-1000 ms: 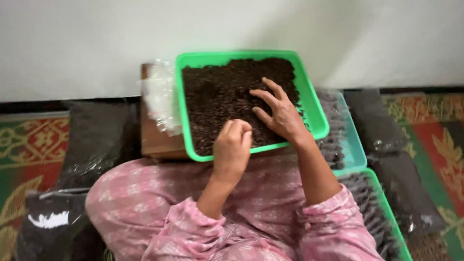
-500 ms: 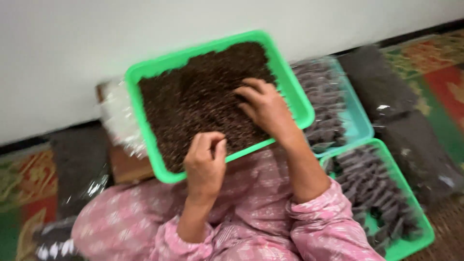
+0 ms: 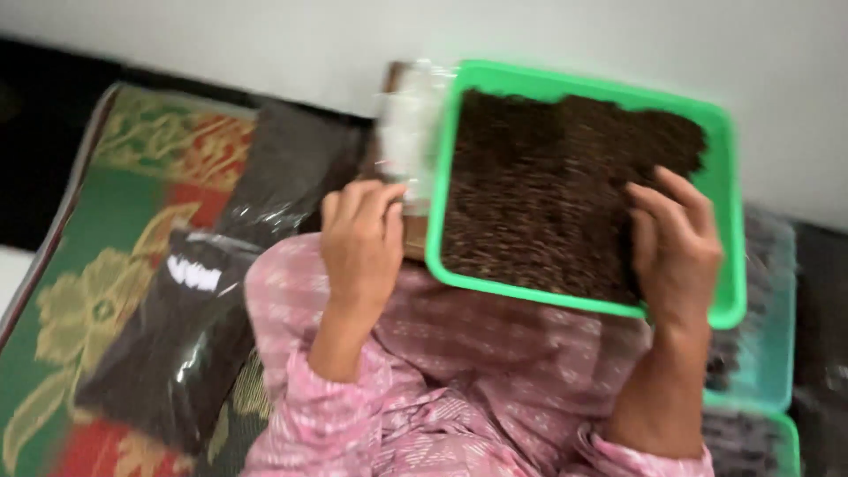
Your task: The person fills small plastic bags with cloves from a green tray by hand, then places the filled bags into a blue bin.
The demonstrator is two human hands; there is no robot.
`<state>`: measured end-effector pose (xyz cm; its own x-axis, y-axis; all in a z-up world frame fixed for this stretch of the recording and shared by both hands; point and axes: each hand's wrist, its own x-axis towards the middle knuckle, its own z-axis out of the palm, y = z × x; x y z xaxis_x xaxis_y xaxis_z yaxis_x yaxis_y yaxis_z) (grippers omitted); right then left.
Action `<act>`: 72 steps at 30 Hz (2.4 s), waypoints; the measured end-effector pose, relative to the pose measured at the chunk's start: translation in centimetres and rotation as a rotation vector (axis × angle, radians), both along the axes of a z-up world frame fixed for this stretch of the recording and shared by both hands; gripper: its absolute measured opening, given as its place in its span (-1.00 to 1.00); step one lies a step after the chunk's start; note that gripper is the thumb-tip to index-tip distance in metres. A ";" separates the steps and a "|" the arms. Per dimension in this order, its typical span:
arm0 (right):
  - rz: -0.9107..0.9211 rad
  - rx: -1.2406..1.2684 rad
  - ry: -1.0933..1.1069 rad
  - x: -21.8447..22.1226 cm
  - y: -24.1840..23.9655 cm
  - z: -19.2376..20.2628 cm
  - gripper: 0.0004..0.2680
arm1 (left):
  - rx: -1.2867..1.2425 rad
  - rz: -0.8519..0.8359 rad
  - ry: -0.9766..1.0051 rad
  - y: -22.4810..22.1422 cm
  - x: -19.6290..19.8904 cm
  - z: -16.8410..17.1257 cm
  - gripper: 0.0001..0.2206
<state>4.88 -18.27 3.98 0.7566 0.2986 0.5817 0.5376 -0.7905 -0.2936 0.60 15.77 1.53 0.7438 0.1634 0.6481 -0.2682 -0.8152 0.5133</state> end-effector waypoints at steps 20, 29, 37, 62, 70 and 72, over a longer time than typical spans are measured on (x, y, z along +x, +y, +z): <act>-0.064 -0.041 0.032 -0.1 0.0 -0.6 -0.86 | 0.122 0.021 0.092 0.4 2.5 -4.2 -0.70; -0.065 -0.014 0.032 -0.2 0.1 -0.5 -0.85 | 0.196 0.040 0.040 -0.4 3.8 -3.8 -0.58; -0.079 -0.065 0.029 -0.1 -0.1 -0.4 -0.85 | 0.244 0.007 0.209 -2.2 6.1 -3.8 -0.87; -0.075 -0.067 0.020 0.1 -0.1 -0.4 -0.85 | -0.302 -0.138 -0.114 -1.5 6.0 -6.1 -0.85; -0.051 -0.082 0.013 0.2 -0.3 -0.5 -0.84 | -0.823 -0.214 -0.023 -0.5 5.3 -4.8 -0.87; -0.050 -0.080 0.011 0.2 -0.3 -0.6 -0.84 | -0.917 -0.253 -0.026 -0.4 5.0 -4.4 -0.89</act>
<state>5.06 -18.59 3.42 0.7779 0.3057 0.5490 0.4941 -0.8374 -0.2339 5.61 15.41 -2.92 0.8138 0.4528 0.3644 -0.4023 -0.0138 0.9154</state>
